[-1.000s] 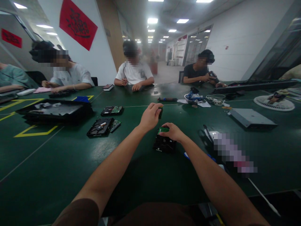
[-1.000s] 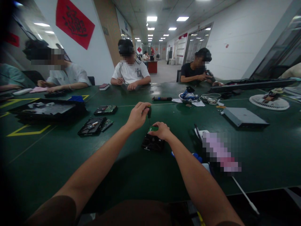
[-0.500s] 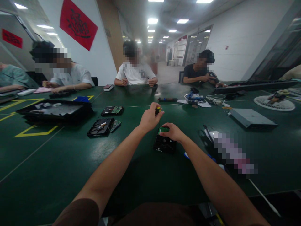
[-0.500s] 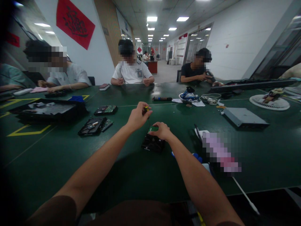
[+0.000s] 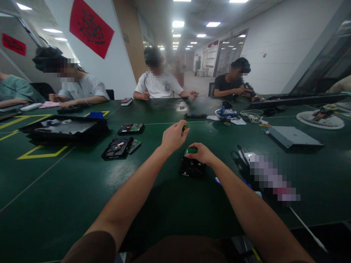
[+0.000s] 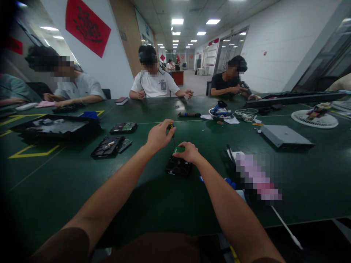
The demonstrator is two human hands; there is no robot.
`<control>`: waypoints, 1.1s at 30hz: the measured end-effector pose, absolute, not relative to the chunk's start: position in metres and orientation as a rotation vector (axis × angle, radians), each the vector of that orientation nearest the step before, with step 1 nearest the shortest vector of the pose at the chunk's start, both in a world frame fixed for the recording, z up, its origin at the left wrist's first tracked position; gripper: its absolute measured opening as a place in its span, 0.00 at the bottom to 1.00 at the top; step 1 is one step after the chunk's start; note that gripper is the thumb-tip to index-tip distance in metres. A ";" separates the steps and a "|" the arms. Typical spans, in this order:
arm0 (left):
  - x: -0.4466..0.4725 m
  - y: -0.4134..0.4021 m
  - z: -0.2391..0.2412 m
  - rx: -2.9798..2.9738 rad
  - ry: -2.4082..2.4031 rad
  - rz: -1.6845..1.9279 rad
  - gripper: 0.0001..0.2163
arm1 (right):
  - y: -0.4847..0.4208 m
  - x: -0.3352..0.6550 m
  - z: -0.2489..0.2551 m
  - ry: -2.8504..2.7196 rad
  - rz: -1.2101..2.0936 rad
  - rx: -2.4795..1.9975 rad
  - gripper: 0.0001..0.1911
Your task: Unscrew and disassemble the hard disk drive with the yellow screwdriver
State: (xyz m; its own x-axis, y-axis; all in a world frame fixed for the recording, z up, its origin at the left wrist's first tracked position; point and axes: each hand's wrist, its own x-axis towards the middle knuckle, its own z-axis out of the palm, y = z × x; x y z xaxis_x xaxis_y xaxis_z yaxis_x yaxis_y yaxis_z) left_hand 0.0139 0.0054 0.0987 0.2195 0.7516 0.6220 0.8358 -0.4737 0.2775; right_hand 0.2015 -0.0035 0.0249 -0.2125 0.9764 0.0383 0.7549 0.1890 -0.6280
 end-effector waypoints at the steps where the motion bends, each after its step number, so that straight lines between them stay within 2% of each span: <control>1: 0.015 0.005 0.098 -2.348 -1.534 -1.099 0.13 | -0.003 0.202 0.025 -2.037 0.686 -1.619 0.27; 11: 0.015 0.005 0.095 -2.341 -1.383 -1.222 0.11 | -0.005 0.200 0.026 -2.042 0.648 -1.617 0.25; 17: 0.012 0.012 0.093 -2.418 -1.277 -1.288 0.15 | -0.006 0.200 0.029 -2.054 0.652 -1.632 0.26; 20: 0.012 0.015 0.091 -2.492 -1.286 -1.290 0.18 | -0.007 0.200 0.030 -2.047 0.650 -1.644 0.26; 33: 0.015 0.012 0.090 -2.514 -1.521 -1.440 0.16 | -0.007 0.200 0.031 -2.037 0.672 -1.635 0.26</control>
